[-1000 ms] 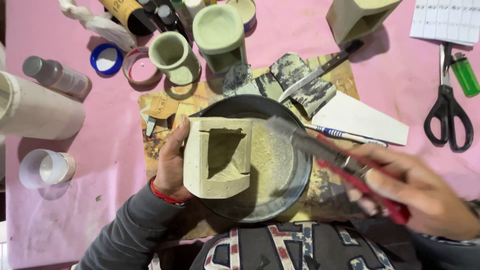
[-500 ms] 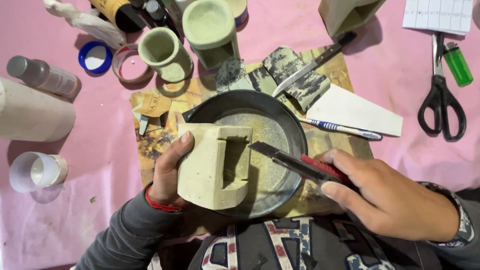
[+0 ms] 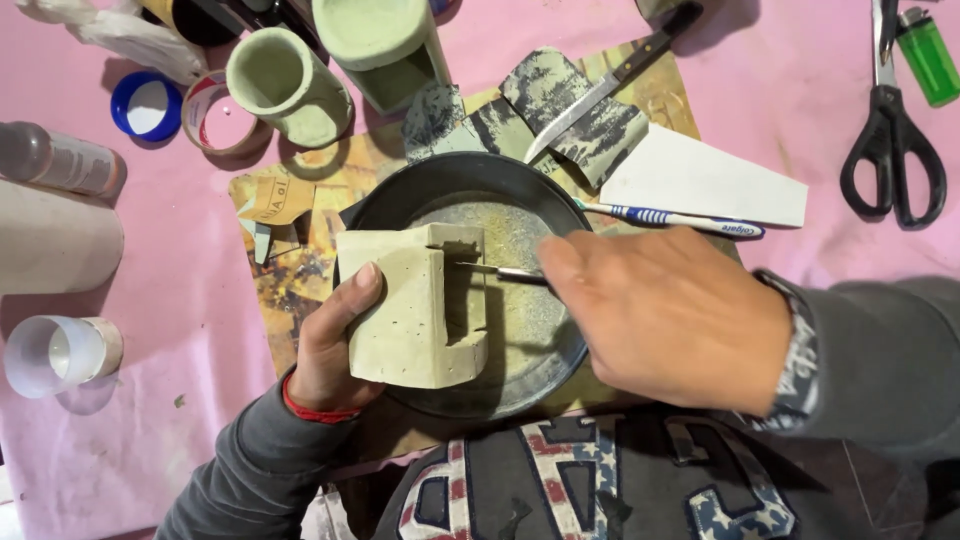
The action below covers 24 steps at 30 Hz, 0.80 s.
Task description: Cleaning and refining the edges of a ceramic candle holder using a utility knife.
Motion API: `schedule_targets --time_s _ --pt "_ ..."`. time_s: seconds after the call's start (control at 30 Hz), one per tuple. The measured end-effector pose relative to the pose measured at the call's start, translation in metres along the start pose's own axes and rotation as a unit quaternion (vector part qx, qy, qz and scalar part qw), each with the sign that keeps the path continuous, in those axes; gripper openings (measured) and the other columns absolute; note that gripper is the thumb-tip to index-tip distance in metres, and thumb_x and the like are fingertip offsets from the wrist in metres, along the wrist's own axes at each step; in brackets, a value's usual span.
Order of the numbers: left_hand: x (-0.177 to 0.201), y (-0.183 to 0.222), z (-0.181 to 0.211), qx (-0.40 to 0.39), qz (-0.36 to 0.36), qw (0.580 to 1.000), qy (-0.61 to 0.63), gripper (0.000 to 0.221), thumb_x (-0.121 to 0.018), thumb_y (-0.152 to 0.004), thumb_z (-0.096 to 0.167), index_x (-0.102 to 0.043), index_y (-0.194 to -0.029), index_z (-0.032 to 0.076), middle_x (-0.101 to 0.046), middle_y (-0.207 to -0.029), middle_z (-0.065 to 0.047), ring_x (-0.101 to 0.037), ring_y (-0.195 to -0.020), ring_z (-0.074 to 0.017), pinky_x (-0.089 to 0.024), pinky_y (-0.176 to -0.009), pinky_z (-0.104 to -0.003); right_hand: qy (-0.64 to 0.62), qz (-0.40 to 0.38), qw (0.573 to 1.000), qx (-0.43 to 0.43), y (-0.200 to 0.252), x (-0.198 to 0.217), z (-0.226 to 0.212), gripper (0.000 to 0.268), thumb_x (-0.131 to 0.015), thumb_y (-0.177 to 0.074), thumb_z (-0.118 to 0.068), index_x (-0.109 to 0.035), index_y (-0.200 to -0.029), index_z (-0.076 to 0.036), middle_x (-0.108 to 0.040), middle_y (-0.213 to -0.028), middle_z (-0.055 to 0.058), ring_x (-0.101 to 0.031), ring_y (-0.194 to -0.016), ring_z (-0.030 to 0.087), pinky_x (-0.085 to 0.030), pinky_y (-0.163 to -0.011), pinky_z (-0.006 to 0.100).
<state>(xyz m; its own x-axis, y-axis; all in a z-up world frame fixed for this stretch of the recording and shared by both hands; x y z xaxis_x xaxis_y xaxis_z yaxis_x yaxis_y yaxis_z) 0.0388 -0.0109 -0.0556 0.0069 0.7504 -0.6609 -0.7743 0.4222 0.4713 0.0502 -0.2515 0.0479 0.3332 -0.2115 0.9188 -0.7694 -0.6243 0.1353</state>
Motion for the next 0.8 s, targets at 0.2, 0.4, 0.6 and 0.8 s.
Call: schedule_targets --time_s 0.2,0.4,0.6,0.8 --pt "-0.013 0.005 0.001 -0.008 0.010 0.999 -0.053 0.060 -0.056 -0.101 0.037 -0.052 -0.144 -0.004 -0.067 -0.127 -0.018 -0.068 -0.111 -0.0276 -0.054 -0.097 -0.041 -0.026 -0.078 0.995 -0.047 -0.032 0.008 -0.002 0.035 -0.052 -0.100 -0.033 -0.058 -0.103 0.001 -0.062 -0.062 0.014 -0.062 -0.048 0.034 -0.050 -0.046 0.048" --pt "-0.015 0.011 -0.001 -0.016 0.030 0.998 -0.056 0.062 -0.056 -0.100 0.037 -0.051 -0.145 -0.004 -0.066 -0.129 -0.019 -0.067 -0.112 -0.0272 -0.054 -0.097 -0.041 0.035 0.082 0.996 -0.009 -0.043 0.003 -0.007 0.043 -0.052 -0.097 -0.036 -0.066 -0.074 -0.002 -0.052 -0.041 0.010 -0.052 -0.033 0.031 -0.042 -0.033 0.047" --pt "-0.020 0.013 0.002 -0.020 0.032 0.997 -0.068 0.063 -0.058 -0.098 0.038 -0.050 -0.146 -0.003 -0.066 -0.128 -0.019 -0.068 -0.111 -0.0279 -0.054 -0.096 -0.042 -0.053 -0.172 0.980 -0.081 -0.044 -0.021 -0.009 0.059 -0.041 -0.101 -0.046 -0.067 -0.062 -0.009 -0.056 -0.044 0.006 -0.054 -0.035 0.024 -0.048 -0.036 0.043" --pt "-0.037 0.017 0.012 -0.051 0.019 0.993 -0.102 0.068 -0.060 -0.095 0.038 -0.047 -0.147 -0.002 -0.065 -0.130 -0.018 -0.067 -0.112 -0.0281 -0.055 -0.096 -0.042 -0.011 0.007 0.999 -0.031 -0.052 -0.001 -0.005 0.054 -0.046 -0.103 -0.044 -0.068 -0.070 -0.007 -0.047 -0.038 0.006 -0.043 -0.026 0.019 -0.045 -0.030 0.041"
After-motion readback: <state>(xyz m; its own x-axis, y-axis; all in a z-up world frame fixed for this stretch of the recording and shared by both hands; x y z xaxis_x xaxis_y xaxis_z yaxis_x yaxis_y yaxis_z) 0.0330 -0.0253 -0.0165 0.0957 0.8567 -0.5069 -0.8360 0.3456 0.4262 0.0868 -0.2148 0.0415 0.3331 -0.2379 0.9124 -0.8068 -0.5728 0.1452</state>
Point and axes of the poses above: each hand's wrist, its own y-axis away from the middle knuckle, its own x-axis out of the back of the hand, z = x × y, the point moved 6 cm from there along -y, towards the middle knuckle
